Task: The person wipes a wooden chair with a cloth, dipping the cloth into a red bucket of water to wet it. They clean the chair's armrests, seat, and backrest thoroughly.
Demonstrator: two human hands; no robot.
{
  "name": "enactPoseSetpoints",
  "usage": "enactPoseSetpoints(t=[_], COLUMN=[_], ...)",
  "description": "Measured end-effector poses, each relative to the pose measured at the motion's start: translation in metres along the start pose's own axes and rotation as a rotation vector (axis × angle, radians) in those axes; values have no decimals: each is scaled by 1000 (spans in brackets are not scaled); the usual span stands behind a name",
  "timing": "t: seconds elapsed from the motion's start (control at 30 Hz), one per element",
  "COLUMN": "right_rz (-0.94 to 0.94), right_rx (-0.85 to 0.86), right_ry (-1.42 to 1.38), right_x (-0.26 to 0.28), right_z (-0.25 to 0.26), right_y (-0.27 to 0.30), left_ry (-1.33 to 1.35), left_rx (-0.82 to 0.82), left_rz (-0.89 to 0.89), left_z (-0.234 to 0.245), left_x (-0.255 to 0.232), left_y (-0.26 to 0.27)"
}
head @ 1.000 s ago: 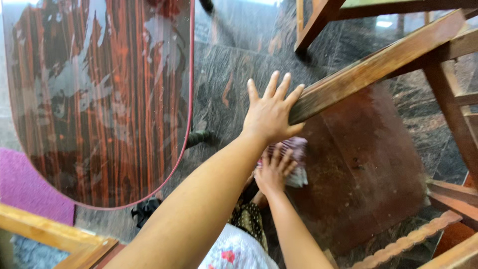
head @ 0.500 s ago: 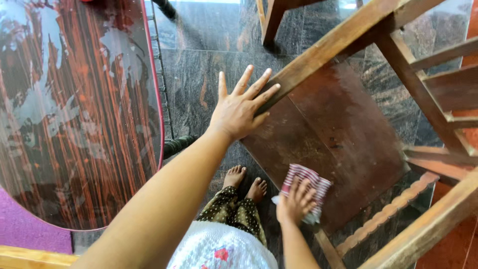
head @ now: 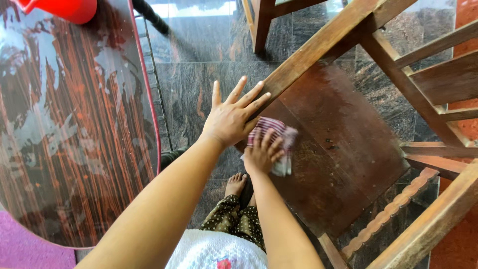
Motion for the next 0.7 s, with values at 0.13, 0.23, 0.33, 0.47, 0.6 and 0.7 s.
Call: enactPoseSetpoints(t=[0.13, 0.23, 0.33, 0.47, 0.6, 0.7], right_rz=[256, -100, -437, -579, -715, -896], right_rx=[84, 232, -15, 153, 185, -13], right_ry=[-119, -513, -382, -272, -297, -511], right_x=[-2, -84, -188, -273, -288, -254], right_z=[-5, -50, -71, -120, -119, -94], right_y=[-6, 3, 29, 73, 75, 61], left_ry=[-17, -21, -23, -41, -23, -22], left_rx=[-10, -2, -31, 5, -9, -39], left_rz=[-6, -6, -22, -6, -10, -43], left_z=[3, 4, 8, 3, 5, 13], left_x=[0, -1, -3, 0, -4, -9], left_y=[3, 3, 0, 2, 0, 0])
Point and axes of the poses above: each hand's wrist, its own y-axis away from the middle knuckle, its own z-axis out of the back of the hand, x = y × z, the point moved 9 cm from there along -y, towards the middle knuckle, and after that the axes turned 11 degrees about y, right-handed, at the moved point
